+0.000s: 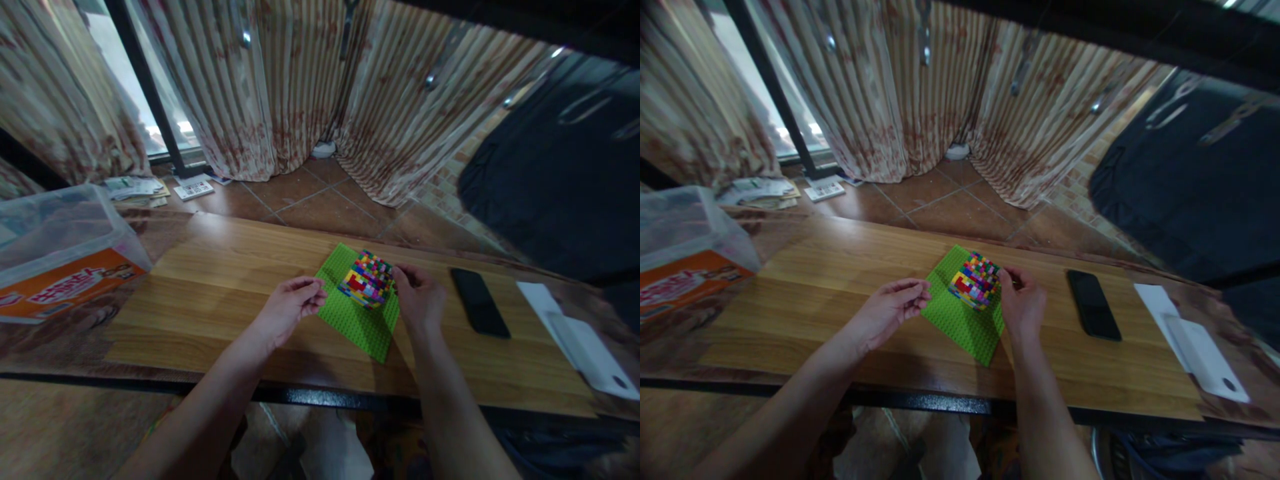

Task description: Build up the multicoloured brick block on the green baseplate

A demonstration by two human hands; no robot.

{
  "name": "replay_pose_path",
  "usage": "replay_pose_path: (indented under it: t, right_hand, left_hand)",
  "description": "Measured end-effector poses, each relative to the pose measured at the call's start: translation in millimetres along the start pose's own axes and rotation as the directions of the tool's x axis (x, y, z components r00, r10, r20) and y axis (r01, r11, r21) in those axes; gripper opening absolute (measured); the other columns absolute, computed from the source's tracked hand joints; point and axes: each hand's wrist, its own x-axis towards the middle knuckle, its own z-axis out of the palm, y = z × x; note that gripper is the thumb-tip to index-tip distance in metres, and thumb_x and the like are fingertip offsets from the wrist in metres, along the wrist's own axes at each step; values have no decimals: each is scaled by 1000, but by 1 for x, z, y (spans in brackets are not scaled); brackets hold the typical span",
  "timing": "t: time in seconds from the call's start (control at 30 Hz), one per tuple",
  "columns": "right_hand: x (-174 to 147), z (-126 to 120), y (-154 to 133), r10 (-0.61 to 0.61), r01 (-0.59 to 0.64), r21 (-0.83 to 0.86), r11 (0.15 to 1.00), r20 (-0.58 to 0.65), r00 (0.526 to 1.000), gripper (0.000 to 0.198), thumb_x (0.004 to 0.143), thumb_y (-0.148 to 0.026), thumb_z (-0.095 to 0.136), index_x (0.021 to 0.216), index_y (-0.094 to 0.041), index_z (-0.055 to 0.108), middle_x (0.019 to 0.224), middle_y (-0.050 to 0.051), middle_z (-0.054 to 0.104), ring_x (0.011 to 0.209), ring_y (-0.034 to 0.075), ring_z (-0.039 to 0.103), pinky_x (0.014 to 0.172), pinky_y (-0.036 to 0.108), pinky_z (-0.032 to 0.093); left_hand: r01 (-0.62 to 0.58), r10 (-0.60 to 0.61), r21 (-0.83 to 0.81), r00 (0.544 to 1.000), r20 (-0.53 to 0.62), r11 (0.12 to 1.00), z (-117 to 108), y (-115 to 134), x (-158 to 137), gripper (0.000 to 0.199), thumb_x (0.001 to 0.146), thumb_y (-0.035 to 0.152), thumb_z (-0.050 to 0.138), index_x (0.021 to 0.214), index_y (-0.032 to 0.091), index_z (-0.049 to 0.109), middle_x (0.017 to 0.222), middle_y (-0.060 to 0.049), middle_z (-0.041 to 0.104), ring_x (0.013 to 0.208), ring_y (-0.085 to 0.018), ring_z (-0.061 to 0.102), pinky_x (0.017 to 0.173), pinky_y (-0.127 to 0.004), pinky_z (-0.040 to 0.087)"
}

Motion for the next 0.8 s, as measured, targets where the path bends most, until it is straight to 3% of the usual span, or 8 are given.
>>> replay_pose_path:
  t: [0.53,0.8]
  right_hand:
    - [2,2,3,-25,24,-45,999,-12,1000,41,79,-48,60,88,-12,75,76,9,73,69,22,66,64,33,48]
    - [3,5,9,-17,16,-24,1000,-13,1000,39,76,-47,63,89,-13,75,79,10,74,71,23,66,68,35,50]
  left_hand:
    - [1,-1,-2,1000,0,1000,1,1,-1,9,78,17,72,83,10,69,72,-4,68,59,-6,60,58,-16,48]
    - [-2,2,5,1000,7,1000,0,-1,0,10,78,19,73,83,10,69,73,-4,68,60,-6,61,59,-17,48]
